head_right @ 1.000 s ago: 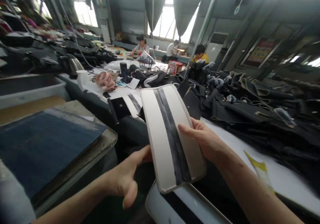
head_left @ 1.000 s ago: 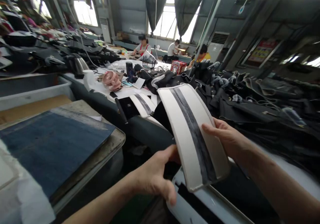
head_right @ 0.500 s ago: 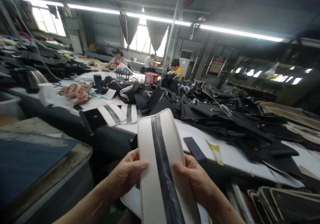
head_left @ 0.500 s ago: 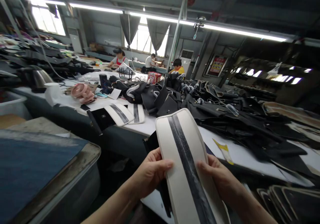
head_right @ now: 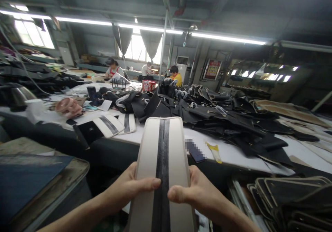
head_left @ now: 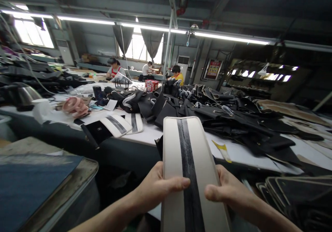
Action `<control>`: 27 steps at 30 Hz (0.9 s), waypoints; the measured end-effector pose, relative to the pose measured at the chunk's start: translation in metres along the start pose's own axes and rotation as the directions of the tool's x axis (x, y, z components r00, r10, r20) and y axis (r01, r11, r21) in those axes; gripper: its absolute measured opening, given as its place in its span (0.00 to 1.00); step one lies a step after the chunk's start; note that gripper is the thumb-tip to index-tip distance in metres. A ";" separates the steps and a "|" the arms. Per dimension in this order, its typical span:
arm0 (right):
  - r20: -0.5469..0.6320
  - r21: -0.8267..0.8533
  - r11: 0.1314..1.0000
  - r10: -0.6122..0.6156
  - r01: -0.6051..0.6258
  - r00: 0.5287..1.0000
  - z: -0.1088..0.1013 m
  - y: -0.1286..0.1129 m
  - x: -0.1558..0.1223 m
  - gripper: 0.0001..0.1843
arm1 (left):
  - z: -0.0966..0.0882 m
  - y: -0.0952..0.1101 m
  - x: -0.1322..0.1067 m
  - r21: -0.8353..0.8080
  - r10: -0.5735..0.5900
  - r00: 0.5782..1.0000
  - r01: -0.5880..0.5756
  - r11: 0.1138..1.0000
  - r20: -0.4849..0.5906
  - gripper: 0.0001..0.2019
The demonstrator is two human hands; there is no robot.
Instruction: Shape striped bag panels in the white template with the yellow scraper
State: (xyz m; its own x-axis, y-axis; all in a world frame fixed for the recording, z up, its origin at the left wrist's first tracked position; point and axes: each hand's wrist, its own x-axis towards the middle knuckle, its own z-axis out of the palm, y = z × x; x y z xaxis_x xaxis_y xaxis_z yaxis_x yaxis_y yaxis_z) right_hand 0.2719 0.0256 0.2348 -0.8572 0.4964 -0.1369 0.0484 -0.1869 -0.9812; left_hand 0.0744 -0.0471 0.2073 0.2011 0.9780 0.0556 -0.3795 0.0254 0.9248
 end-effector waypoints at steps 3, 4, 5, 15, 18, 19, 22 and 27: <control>-0.041 -0.017 1.000 0.010 -0.010 0.999 0.006 -0.010 -0.005 0.24 | 0.006 0.014 0.001 0.041 0.008 0.996 -0.012 0.999 0.090 0.17; -0.053 -0.011 1.000 0.006 -0.006 0.999 0.008 -0.012 -0.008 0.23 | 0.008 0.019 0.001 0.046 0.002 0.993 -0.008 0.999 0.119 0.17; -0.059 -0.011 1.000 0.002 -0.002 0.998 0.010 -0.015 -0.013 0.23 | 0.011 0.024 0.000 0.047 -0.009 0.989 0.002 0.999 0.151 0.17; -0.022 -0.110 0.993 0.049 -0.051 0.999 0.026 -0.044 -0.076 0.22 | 0.047 0.040 -0.021 0.030 -0.106 0.920 0.103 0.994 0.376 0.19; 0.001 -0.077 0.994 0.078 -0.077 0.997 0.028 -0.042 -0.090 0.24 | 0.058 0.040 -0.024 0.032 -0.097 0.892 0.092 0.995 0.441 0.19; 0.007 -0.074 0.993 0.088 -0.087 0.996 0.028 -0.041 -0.095 0.24 | 0.062 0.041 -0.025 0.038 -0.085 0.883 0.076 0.996 0.462 0.18; -0.013 -0.087 0.991 0.098 -0.099 0.995 0.027 -0.035 -0.110 0.23 | 0.072 0.044 -0.028 0.058 -0.078 0.867 0.057 0.997 0.492 0.17; -0.102 -0.062 0.995 0.075 -0.081 0.992 0.021 -0.025 -0.128 0.24 | 0.081 0.030 -0.021 0.032 -0.113 0.864 0.112 0.993 0.491 0.17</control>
State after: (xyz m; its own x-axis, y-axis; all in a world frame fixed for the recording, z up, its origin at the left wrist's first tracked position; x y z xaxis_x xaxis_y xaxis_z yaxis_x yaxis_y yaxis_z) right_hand 0.3697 -0.0508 0.2796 -0.7942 0.5653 -0.2229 0.1497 -0.1735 -0.9734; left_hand 0.1316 -0.0836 0.2646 0.6598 0.7404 0.1283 -0.3257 0.1280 0.9368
